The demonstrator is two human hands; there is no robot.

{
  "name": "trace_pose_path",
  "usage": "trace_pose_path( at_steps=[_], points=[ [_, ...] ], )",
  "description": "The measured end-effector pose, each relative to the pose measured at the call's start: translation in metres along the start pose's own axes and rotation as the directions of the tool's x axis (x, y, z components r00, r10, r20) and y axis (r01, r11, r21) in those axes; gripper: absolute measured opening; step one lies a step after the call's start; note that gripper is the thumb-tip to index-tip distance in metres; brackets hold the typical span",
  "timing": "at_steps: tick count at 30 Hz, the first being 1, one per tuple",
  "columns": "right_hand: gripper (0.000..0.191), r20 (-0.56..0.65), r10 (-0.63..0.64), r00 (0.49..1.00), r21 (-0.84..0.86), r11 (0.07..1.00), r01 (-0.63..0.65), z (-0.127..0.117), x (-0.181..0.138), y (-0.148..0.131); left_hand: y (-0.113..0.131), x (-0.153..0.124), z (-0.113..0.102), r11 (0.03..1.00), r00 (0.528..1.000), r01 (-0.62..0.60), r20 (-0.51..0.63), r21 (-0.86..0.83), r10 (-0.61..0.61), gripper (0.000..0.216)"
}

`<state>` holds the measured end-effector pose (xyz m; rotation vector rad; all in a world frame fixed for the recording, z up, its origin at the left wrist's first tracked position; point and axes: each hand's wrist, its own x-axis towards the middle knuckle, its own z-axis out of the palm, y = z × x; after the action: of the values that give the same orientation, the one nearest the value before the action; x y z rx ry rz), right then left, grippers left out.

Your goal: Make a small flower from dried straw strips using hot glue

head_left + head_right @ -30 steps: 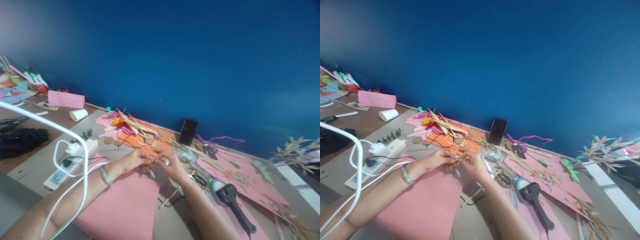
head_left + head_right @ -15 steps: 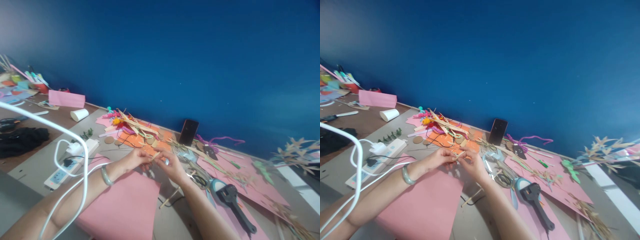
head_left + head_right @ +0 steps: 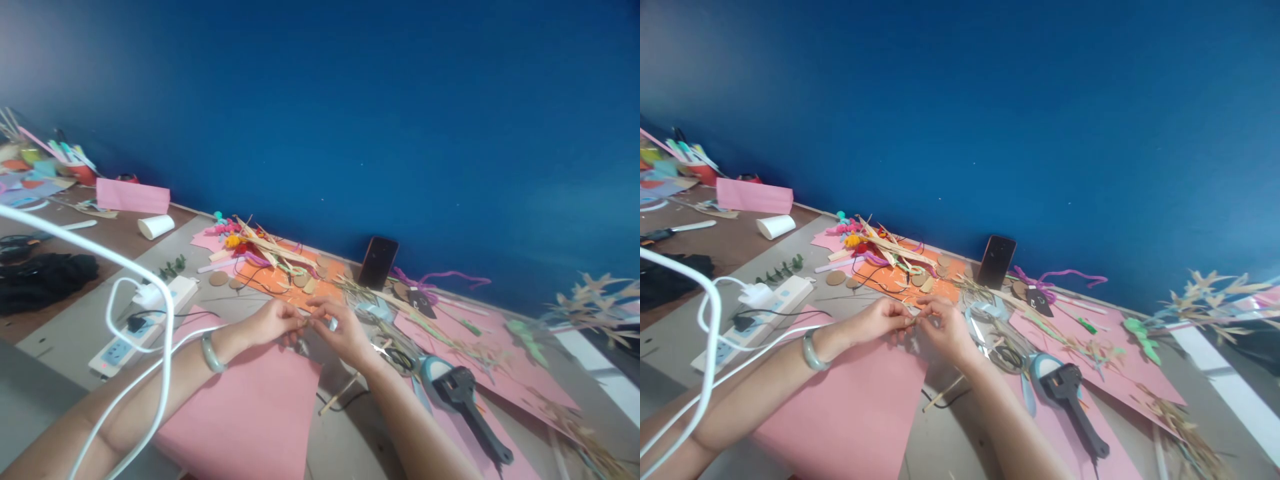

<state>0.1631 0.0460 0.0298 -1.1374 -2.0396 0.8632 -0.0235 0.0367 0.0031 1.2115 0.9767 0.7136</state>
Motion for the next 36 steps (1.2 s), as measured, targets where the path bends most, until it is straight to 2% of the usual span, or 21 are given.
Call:
trace_pose_path(
  at_steps=[5, 10, 17, 24, 31, 36],
  points=[
    [0.013, -0.013, -0.008, 1.000, 0.020, 1.000, 0.008, 0.001, 0.001, -0.002, 0.008, -0.002, 0.001, 0.996, 1.000, 0.022, 0.019, -0.081, -0.020, 0.037],
    [0.013, -0.011, -0.012, 1.000, 0.039, 0.999, 0.012, 0.001, 0.001, -0.002, 0.005, -0.001, 0.000, 0.992, 1.000, 0.003, 0.013, -0.129, -0.001, 0.034],
    [0.014, -0.021, -0.011, 1.000, 0.033, 0.999, 0.011, 0.003, 0.001, -0.001, 0.001, 0.000, 0.001, 0.999, 0.999, -0.031, -0.024, -0.045, 0.030, 0.025],
    [0.013, -0.021, -0.003, 1.000, 0.016, 1.000, 0.003, 0.004, 0.000, -0.001, -0.003, 0.000, 0.000, 0.998, 0.999, -0.049, -0.015, 0.045, 0.050, 0.028],
    [0.008, -0.061, 0.095, 0.994, -0.025, 0.995, -0.097, 0.004, -0.001, -0.003, -0.006, 0.002, 0.000, 0.996, 0.996, -0.081, -0.035, 0.024, 0.082, 0.028],
    [0.011, -0.035, 0.053, 0.998, -0.054, 0.997, -0.055, 0.003, -0.001, -0.004, -0.005, 0.002, 0.001, 0.996, 0.994, -0.089, -0.063, 0.007, 0.089, 0.029]
  ],
)
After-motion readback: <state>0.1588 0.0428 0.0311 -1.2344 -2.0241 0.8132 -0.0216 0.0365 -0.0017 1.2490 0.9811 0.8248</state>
